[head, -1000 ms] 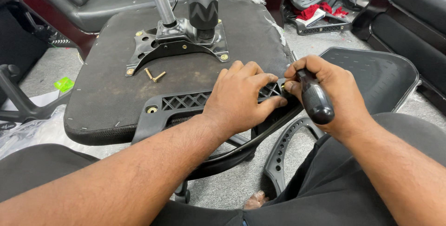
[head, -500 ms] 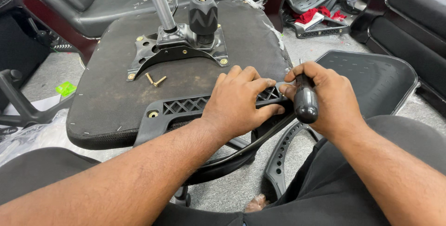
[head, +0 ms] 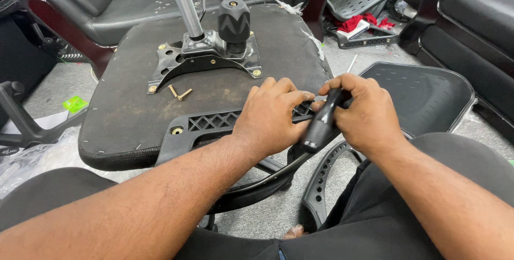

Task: The person uses a screwdriver to fasten screws into a black plastic chair armrest, securing it to the chair base. They tighten multiple screws in sequence and then flip the chair to inspect the underside.

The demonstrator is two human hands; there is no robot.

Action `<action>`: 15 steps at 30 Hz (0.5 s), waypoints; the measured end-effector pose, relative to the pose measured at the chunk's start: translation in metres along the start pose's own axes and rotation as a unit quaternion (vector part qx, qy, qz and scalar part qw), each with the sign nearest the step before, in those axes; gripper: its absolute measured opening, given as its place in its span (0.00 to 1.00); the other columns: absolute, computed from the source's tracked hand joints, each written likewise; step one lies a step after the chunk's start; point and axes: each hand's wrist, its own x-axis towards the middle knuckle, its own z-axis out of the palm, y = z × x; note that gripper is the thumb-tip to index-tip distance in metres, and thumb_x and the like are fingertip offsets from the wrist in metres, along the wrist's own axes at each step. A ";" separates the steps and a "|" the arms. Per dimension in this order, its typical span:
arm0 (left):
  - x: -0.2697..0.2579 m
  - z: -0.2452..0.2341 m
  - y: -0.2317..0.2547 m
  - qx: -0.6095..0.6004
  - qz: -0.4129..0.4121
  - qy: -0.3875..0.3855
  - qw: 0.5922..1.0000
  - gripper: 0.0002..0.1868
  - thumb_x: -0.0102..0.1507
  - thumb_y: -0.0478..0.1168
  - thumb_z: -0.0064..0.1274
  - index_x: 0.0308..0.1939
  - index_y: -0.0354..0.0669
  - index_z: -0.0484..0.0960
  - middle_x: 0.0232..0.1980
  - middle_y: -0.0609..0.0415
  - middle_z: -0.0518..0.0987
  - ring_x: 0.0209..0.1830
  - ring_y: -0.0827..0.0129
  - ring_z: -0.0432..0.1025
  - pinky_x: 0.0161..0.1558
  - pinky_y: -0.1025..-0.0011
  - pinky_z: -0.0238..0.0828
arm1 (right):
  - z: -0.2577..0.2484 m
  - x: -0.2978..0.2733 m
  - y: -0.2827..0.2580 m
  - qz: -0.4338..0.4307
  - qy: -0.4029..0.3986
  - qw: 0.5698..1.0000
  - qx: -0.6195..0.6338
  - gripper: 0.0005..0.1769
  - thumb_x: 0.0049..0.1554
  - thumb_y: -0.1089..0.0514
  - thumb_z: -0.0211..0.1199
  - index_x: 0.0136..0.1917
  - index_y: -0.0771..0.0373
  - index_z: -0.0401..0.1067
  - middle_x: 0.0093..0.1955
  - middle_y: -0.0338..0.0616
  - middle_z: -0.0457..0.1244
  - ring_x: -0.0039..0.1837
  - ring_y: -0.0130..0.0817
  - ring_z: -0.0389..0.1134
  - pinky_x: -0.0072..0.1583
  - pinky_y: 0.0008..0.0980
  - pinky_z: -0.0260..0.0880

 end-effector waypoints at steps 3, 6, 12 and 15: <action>0.001 -0.001 0.000 -0.003 -0.001 0.003 1.000 0.24 0.57 0.58 0.62 0.53 0.53 0.86 0.45 0.55 0.76 0.52 0.59 0.69 0.53 0.58 0.63 | -0.002 -0.003 -0.001 0.003 0.023 1.000 0.005 0.15 0.49 0.55 0.79 0.49 0.59 0.80 0.43 0.47 0.68 0.45 0.33 0.71 0.48 0.35 0.70; 0.001 -0.001 -0.001 -0.004 -0.008 -0.002 1.000 0.25 0.55 0.58 0.62 0.52 0.53 0.86 0.44 0.55 0.76 0.51 0.59 0.69 0.52 0.58 0.64 | -0.004 -0.009 0.000 0.049 -0.012 0.990 0.134 0.13 0.51 0.55 0.74 0.50 0.57 0.79 0.45 0.45 0.67 0.44 0.35 0.70 0.46 0.35 0.72; 0.000 0.000 -0.001 -0.010 -0.011 0.000 1.000 0.22 0.59 0.59 0.60 0.51 0.54 0.86 0.44 0.55 0.76 0.51 0.60 0.69 0.54 0.58 0.64 | 0.006 -0.007 -0.001 0.024 0.044 0.998 0.032 0.15 0.50 0.53 0.77 0.48 0.58 0.80 0.42 0.44 0.69 0.43 0.33 0.70 0.47 0.35 0.70; 0.001 0.000 -0.001 -0.007 -0.015 -0.007 1.000 0.20 0.60 0.57 0.60 0.51 0.55 0.87 0.45 0.56 0.77 0.51 0.60 0.69 0.54 0.58 0.64 | 0.006 -0.006 -0.002 -0.049 0.076 0.995 -0.034 0.20 0.47 0.49 0.83 0.48 0.60 0.80 0.40 0.46 0.68 0.45 0.37 0.67 0.47 0.36 0.68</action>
